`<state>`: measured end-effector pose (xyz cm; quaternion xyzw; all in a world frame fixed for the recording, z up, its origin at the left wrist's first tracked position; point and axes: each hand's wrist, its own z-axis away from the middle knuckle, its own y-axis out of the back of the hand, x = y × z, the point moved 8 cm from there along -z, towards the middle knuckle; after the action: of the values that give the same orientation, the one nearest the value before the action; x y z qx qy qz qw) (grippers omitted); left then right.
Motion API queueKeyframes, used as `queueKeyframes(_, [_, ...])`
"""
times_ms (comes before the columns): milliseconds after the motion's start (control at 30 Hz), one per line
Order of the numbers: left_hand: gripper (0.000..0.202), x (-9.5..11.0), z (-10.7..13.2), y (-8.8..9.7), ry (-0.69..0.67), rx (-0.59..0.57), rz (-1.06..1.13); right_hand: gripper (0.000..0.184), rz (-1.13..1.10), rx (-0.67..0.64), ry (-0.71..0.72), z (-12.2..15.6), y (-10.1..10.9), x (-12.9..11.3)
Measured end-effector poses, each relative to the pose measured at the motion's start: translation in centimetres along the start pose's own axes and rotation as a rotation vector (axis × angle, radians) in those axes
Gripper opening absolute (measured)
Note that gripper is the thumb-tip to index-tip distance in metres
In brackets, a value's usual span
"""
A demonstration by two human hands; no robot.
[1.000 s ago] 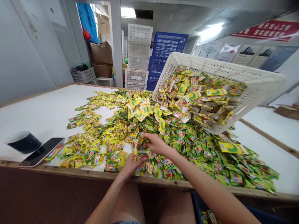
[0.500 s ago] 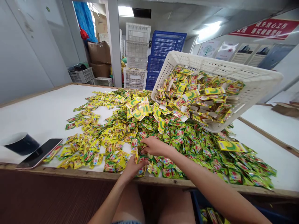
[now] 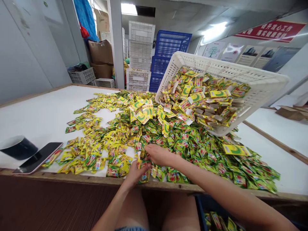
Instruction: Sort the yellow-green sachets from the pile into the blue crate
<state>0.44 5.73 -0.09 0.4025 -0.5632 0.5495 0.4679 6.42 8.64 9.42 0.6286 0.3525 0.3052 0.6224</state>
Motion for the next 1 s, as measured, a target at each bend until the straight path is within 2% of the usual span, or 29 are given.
queueKeyframes(133, [0.036,-0.1,-0.1,-0.2,-0.027,-0.032,-0.016,0.022,-0.05,0.064,-0.017,0.2,0.6,0.0])
queueKeyframes(300, [0.033,0.0,0.0,0.2,-0.072,-0.027,-0.011,0.018,-0.122,0.119,-0.16,0.2,0.2,0.5])
queueKeyframes(367, [0.034,0.0,0.0,0.2,-0.073,-0.029,-0.007,0.023,-0.171,0.164,-0.207,0.2,0.3,0.7])
queueKeyframes(533, [0.032,0.2,-0.1,0.2,-0.102,-0.026,-0.043,0.025,-0.24,0.217,-0.112,0.2,1.0,0.4])
queueKeyframes(767, [0.03,0.1,-0.1,0.9,-0.129,0.045,-0.069,0.029,-0.292,0.147,-0.235,0.6,0.1,1.0])
queueKeyframes(933, [0.025,0.4,0.1,0.5,-0.143,0.036,-0.14,0.015,-0.362,0.014,-0.24,0.9,0.5,0.6])
queueKeyframes(1000, [0.026,0.5,0.1,0.3,-0.144,0.024,-0.151,0.015,-0.341,-0.022,-0.223,0.8,0.7,0.5])
